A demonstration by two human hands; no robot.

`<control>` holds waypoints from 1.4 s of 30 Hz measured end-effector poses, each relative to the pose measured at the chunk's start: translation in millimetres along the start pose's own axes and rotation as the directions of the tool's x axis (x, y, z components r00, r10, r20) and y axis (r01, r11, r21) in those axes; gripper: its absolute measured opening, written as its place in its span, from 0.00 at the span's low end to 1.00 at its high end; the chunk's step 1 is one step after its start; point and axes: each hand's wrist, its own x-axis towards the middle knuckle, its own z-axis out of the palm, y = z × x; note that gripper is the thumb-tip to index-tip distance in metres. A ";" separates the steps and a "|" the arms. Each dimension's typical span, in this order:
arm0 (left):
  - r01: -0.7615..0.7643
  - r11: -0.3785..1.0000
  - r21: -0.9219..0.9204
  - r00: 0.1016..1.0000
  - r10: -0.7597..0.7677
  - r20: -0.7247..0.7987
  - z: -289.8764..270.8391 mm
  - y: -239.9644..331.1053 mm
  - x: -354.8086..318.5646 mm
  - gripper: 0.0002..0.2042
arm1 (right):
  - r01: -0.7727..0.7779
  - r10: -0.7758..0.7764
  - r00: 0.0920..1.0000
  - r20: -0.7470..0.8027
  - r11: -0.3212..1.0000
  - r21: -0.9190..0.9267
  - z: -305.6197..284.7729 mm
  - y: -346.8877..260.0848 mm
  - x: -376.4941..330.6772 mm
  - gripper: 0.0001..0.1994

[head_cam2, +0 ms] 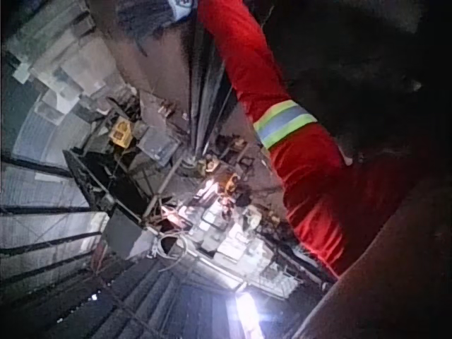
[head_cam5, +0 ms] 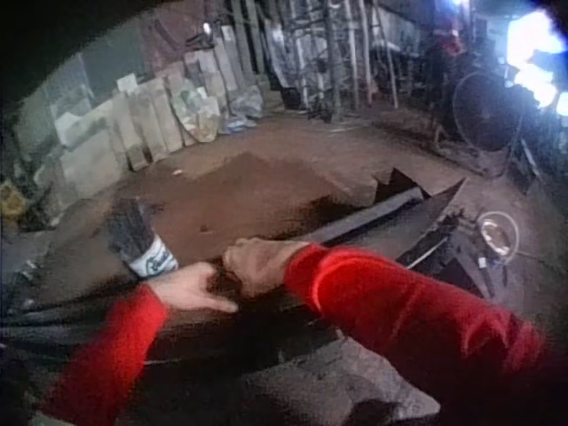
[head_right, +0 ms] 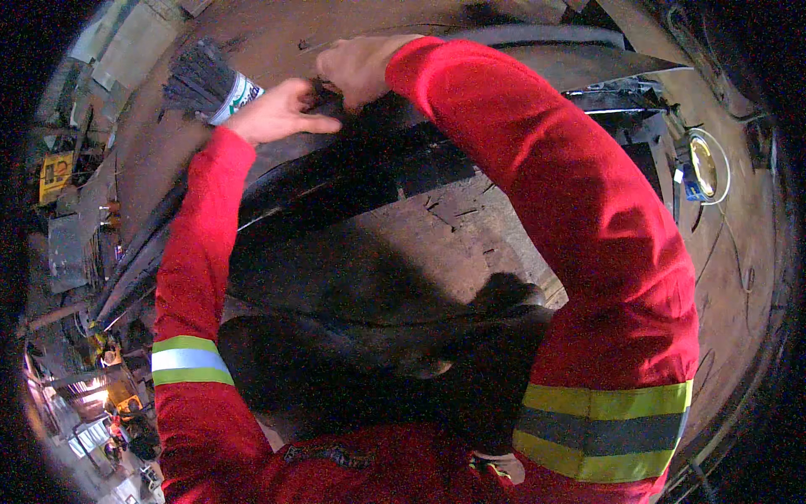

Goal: The person aligns and secures a long black metal beam onto a larger metal frame structure. They use their hands to adjust the position of the beam and fasten it in place, working within a cluttered workshop environment.

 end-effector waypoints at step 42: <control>-0.004 0.996 0.094 0.964 0.029 -0.264 25.0 17.6 -7.7 0.17 | -0.144 0.138 0.989 0.047 0.977 0.154 -10.1 26.1 -34.5 0.21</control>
